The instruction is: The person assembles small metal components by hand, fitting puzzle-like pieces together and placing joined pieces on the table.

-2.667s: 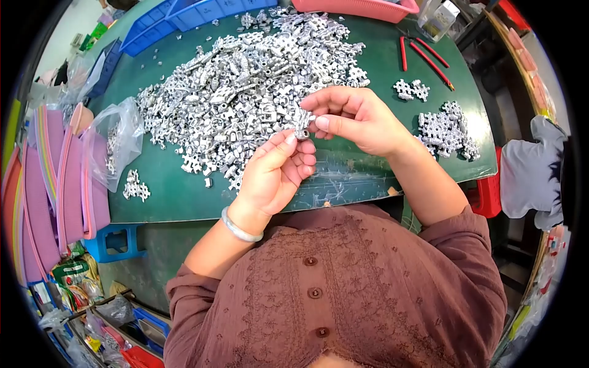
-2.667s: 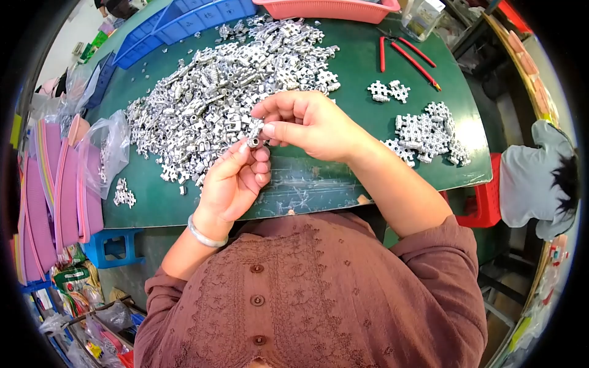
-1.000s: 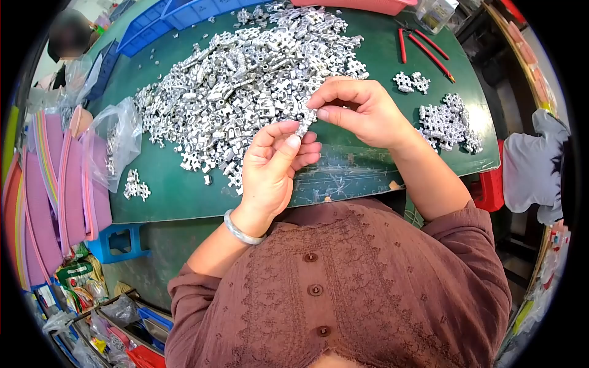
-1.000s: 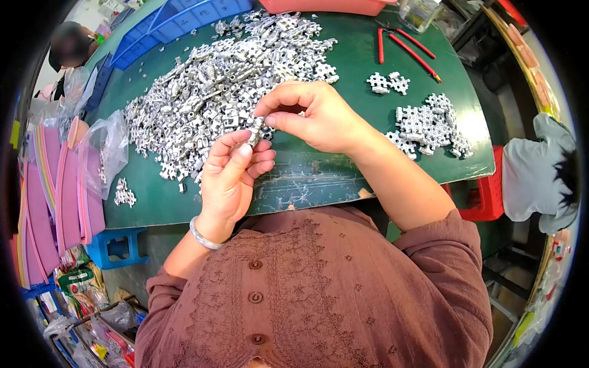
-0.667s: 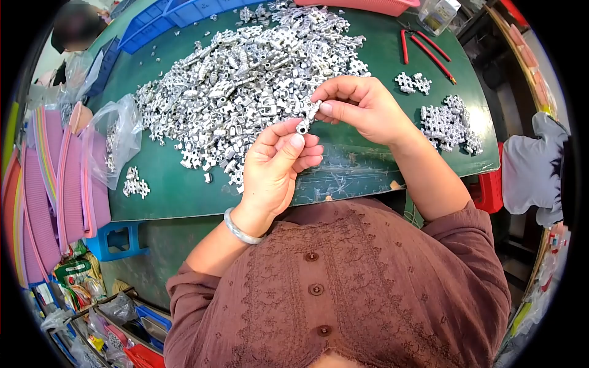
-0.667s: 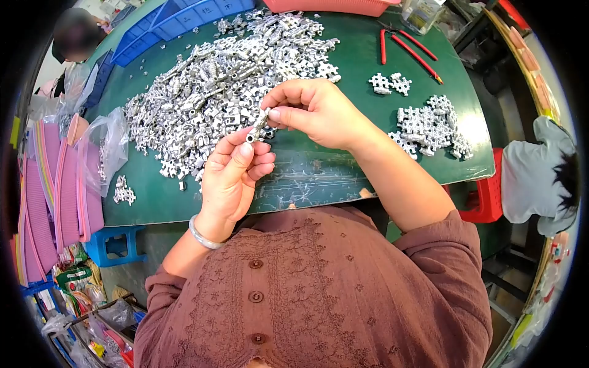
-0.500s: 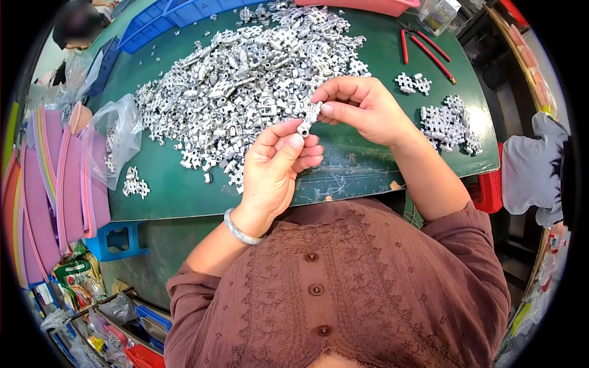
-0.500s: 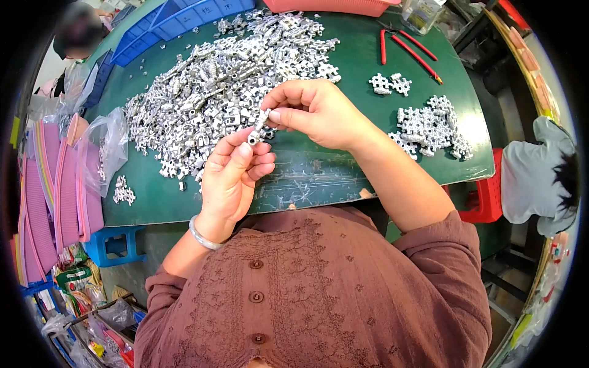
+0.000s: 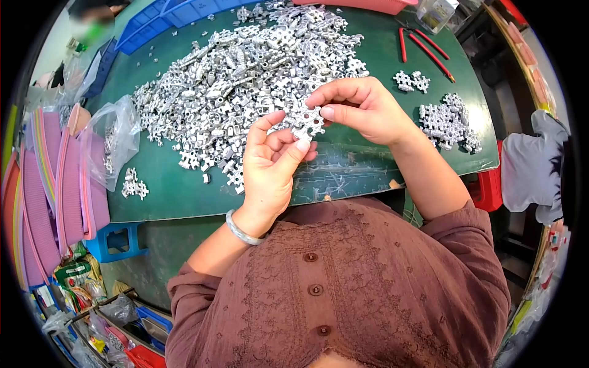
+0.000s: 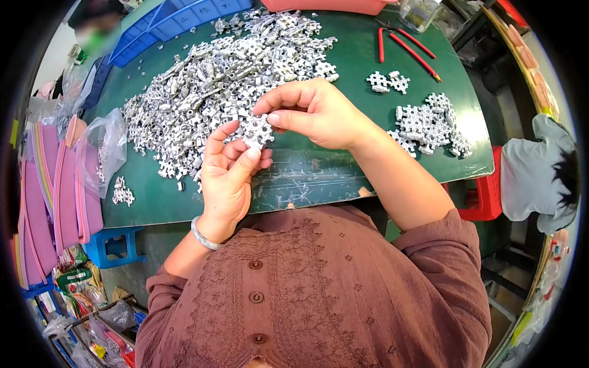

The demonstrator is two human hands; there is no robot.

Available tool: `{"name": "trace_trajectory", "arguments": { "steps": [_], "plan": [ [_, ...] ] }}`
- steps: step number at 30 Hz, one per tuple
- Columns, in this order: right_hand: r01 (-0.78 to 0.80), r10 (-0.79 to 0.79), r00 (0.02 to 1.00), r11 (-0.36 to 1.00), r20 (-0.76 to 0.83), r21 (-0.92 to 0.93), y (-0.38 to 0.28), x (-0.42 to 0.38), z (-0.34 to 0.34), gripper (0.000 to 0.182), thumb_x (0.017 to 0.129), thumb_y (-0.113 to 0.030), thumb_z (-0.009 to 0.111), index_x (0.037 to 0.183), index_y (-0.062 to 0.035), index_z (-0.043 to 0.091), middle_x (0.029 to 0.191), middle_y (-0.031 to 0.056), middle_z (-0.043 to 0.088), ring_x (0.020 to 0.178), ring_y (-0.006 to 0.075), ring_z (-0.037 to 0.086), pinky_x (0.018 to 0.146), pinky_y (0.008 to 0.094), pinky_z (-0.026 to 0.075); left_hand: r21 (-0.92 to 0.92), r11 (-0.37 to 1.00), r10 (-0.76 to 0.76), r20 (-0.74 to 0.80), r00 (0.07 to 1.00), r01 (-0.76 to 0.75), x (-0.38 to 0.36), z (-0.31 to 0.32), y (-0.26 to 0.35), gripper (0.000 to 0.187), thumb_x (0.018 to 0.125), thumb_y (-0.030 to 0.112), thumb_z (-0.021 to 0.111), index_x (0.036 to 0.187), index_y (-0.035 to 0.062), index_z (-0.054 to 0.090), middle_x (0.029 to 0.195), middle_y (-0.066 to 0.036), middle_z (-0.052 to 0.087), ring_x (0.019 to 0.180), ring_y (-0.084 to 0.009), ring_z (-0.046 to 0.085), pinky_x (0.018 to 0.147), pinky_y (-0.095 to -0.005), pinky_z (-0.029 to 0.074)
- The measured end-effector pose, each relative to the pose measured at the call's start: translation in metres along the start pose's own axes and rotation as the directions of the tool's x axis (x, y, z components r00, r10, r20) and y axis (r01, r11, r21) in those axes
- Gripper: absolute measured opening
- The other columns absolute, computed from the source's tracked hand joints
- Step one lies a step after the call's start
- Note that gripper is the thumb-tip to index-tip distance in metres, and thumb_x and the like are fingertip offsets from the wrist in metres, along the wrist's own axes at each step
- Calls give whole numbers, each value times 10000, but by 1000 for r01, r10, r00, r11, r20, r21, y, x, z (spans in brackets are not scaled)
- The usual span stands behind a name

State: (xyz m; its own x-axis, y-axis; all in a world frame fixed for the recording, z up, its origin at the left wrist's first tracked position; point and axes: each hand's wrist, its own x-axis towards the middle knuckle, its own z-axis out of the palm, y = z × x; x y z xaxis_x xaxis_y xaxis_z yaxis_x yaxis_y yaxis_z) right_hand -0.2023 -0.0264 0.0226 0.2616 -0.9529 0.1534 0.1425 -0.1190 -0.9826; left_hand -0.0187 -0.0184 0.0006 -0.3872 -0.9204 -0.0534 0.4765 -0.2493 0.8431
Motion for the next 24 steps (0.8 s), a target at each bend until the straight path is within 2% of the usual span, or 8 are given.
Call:
{"name": "trace_trajectory", "arguments": {
  "steps": [6,9,15,18,21,24],
  "plan": [
    [28,-27,1000,997,9,-74,1,0,-2,191,791,-5,548,975,-9,600,898,31,616,811,69,543,722,219,445,56,998,-16,12,1000,15,1,-1,-1,384,785,-41,551,1145,-6,422,861,-78,559,772,-177,590,706,-282,506],
    [39,-34,998,993,48,-116,2,0,-3,203,793,-7,546,989,-11,595,916,38,615,832,78,548,736,225,447,51,998,-42,16,999,41,0,-4,-5,311,785,-40,554,1081,1,468,869,-82,566,772,-182,592,695,-283,507],
    [11,-9,999,998,37,-58,1,0,1,228,800,22,525,1025,16,564,951,68,603,870,109,562,762,235,450,37,998,-55,46,997,53,0,-8,-8,212,786,-37,555,981,16,491,875,-86,578,776,-184,595,674,-290,510],
    [24,-21,999,998,43,-56,2,0,1,217,812,11,512,1022,16,564,945,73,604,874,112,565,762,237,454,51,996,-79,46,996,77,1,-8,-7,201,792,-28,549,979,19,491,873,-86,577,788,-184,595,686,-292,509],
    [73,-71,997,996,21,-55,1,1,-2,208,827,-6,495,1022,17,563,926,75,610,861,115,572,754,241,460,-1,991,-134,68,989,135,0,-3,-1,152,802,-12,540,937,11,473,889,-88,560,796,-168,590,703,-290,511],
    [42,-59,988,991,-141,-126,-4,3,-11,189,839,-21,478,1000,17,570,861,60,615,821,114,579,745,242,465,-117,966,-223,71,972,230,1,-5,2,165,807,-13,513,960,12,458,917,-114,564,815,-197,590,728,-320,507]
  ]
}}
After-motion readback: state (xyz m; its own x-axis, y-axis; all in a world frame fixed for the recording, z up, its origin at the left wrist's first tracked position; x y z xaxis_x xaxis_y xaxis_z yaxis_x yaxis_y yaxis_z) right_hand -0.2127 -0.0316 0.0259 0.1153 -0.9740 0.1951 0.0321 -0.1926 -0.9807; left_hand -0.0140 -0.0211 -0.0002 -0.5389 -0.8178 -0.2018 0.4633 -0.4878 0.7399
